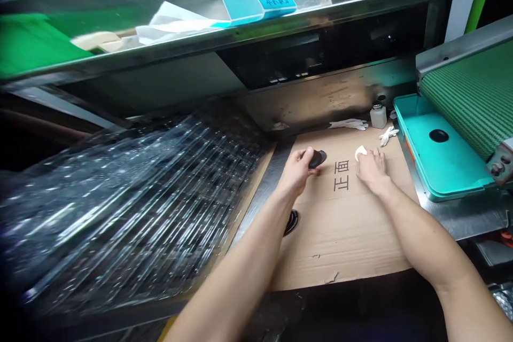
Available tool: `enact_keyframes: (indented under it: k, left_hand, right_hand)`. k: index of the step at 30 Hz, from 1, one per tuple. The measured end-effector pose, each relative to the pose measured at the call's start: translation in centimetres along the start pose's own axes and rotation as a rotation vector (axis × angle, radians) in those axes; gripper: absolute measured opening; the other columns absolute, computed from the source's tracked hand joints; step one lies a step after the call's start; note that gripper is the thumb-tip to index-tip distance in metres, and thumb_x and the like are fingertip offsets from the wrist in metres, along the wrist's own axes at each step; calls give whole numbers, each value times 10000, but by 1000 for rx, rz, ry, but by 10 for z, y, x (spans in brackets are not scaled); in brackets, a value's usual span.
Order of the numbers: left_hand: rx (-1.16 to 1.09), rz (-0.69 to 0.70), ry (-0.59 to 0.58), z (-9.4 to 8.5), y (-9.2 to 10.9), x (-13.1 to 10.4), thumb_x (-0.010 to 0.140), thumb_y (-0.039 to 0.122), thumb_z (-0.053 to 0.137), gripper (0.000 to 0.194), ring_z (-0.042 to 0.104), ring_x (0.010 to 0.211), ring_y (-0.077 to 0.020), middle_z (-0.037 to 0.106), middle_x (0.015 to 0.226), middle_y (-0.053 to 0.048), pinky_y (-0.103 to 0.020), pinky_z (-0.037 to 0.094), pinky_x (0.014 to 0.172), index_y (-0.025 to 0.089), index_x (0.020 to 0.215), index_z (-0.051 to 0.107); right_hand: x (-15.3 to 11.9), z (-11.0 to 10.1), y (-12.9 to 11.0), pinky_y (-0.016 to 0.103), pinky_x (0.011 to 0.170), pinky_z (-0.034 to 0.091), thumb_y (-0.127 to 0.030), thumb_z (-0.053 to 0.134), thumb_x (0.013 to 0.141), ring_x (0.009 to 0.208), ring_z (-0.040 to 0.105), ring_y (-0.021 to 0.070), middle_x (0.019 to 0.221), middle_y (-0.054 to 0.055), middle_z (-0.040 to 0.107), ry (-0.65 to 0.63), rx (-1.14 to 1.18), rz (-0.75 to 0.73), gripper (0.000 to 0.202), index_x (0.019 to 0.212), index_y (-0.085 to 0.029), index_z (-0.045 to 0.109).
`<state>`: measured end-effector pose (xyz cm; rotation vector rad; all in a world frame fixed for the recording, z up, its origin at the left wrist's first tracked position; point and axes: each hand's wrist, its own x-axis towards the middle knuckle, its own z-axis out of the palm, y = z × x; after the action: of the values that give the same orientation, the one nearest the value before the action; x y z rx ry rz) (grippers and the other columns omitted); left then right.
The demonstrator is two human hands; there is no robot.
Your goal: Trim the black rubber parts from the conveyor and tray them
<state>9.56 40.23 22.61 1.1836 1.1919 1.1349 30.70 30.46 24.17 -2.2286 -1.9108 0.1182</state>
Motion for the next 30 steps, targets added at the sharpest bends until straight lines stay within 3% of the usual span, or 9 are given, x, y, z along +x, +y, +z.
enact_keyframes:
  k: [2,5,9,15,18,20,24,26,30]
  left_hand:
    - [258,56,60,-17,11,21,983,490,650,301,584,502,-94,630,759,0,-180,369,433,199,966,573]
    - [488,29,28,-29,19,42,971,452,667,287,501,441,-86,566,647,21,-204,340,451,193,875,589]
    - [596,-3,17,-22,12,50,931,417,719,269,530,478,-133,535,554,19,-258,401,550,194,825,612]
    - [684,-66,48,-5,5,53,861,384,777,229,681,731,-272,556,504,-11,-370,497,794,210,859,629]
    - [708,-87,31,-3,10,53,792,396,830,281,727,872,-325,660,639,-74,-402,511,873,212,842,623]
    - [723,-86,21,-4,14,52,692,395,904,364,728,1060,-369,737,889,-155,-399,510,951,210,817,617]
    - [890,-32,-10,-1,17,48,538,432,984,534,567,1393,-443,604,1418,-252,-429,412,1169,199,847,616]
    - [914,-12,-33,2,16,47,548,421,979,523,502,1452,-466,576,1462,-261,-466,354,1228,194,860,626]
    - [783,30,-38,6,13,51,585,249,946,417,433,1509,-468,628,1426,-253,-476,274,1282,188,883,661]
  right_hand:
    - [0,1,0,434,1019,378,-281,430,1035,1242,510,340,1318,188,665,6,20,1,375,1251,-179,719]
    - [-1,2,-2,431,1008,394,-277,441,1035,1244,522,342,1320,188,664,13,34,-1,366,1261,-173,710]
    - [0,3,-1,439,987,412,-267,437,1037,1227,539,350,1313,198,665,36,28,-7,370,1270,-164,705]
    - [1,5,-1,445,988,415,-263,429,1036,1230,532,351,1334,212,651,35,26,-8,383,1282,-163,705]
    - [0,4,-1,446,987,416,-259,429,1038,1243,523,356,1339,212,647,31,23,-12,382,1287,-160,701]
    - [0,4,-2,440,986,419,-259,436,1039,1254,517,356,1354,210,642,26,21,-11,376,1291,-162,697]
    - [1,3,-2,430,985,425,-262,455,1035,1254,521,353,1362,202,642,31,17,-3,364,1292,-163,693]
    - [1,2,-2,432,987,426,-268,462,1032,1257,520,355,1359,204,644,29,11,-2,365,1296,-164,690]
    - [1,2,0,436,974,433,-280,453,1032,1252,521,357,1381,209,635,31,-2,-10,373,1288,-162,696]
